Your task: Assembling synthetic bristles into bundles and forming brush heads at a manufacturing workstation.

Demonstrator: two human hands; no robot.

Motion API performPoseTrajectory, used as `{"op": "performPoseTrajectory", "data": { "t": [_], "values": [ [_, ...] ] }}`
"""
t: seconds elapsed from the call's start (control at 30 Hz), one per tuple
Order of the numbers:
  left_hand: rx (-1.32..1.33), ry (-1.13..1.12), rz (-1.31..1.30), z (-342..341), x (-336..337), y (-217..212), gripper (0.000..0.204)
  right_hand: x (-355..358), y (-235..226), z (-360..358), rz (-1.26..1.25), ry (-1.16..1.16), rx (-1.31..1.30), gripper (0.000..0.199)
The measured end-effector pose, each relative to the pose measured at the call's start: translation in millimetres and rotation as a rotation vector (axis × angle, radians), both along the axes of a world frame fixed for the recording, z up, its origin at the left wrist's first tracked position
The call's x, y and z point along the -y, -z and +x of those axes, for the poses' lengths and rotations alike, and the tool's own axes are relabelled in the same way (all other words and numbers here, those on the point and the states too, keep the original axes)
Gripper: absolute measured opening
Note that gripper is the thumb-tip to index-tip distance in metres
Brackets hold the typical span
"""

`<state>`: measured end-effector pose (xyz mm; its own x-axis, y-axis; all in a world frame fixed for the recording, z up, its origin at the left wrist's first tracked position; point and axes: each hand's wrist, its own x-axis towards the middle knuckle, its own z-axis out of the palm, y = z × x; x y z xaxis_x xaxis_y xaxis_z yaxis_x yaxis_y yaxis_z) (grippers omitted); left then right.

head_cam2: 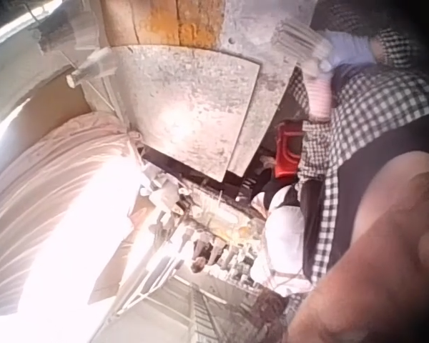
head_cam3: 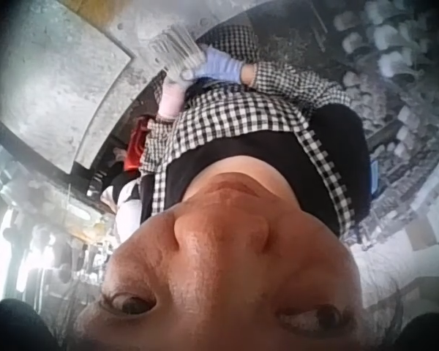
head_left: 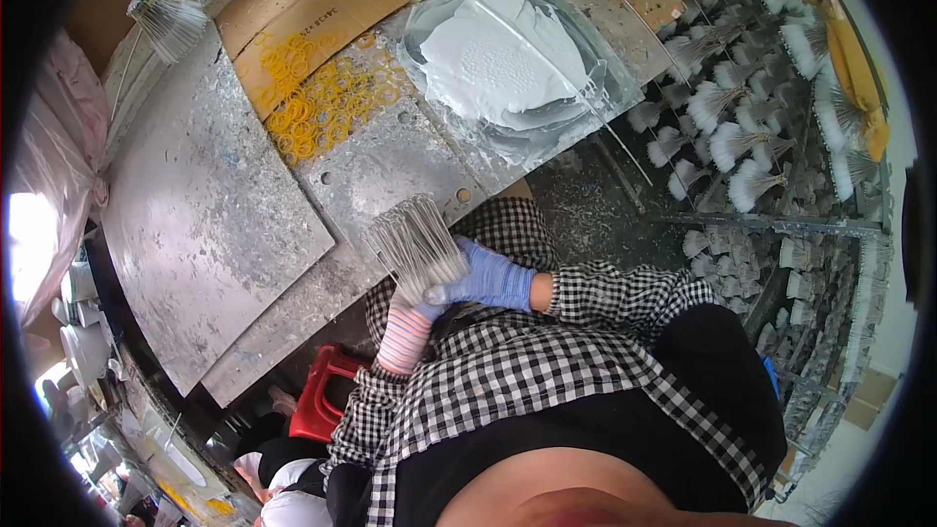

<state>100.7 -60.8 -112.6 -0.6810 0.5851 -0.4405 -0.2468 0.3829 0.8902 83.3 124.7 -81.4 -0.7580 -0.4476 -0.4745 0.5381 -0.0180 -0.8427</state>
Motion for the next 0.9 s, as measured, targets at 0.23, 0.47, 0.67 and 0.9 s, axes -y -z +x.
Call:
{"op": "performPoseTrajectory", "data": {
  "t": [0.23,0.47,0.67,0.9],
  "values": [
    [0.824,-0.658,0.677,23.1,-14.4,28.6,0.048,-6.2,-17.9,-7.1,0.082,-0.137,-0.049,0.101],
    [1.132,-0.948,0.775,21.2,-25.6,-31.2,0.047,0.9,-20.4,6.1,0.014,-0.095,-0.012,0.089],
    [0.454,-0.636,0.661,42.9,-20.5,23.0,0.046,1.6,-36.0,-2.5,-0.143,-0.102,0.023,0.081],
    [-0.351,0.073,-0.151,17.9,-21.8,-81.1,0.078,-2.7,-23.5,11.6,-0.181,-0.022,0.03,0.055]
  ]
}}
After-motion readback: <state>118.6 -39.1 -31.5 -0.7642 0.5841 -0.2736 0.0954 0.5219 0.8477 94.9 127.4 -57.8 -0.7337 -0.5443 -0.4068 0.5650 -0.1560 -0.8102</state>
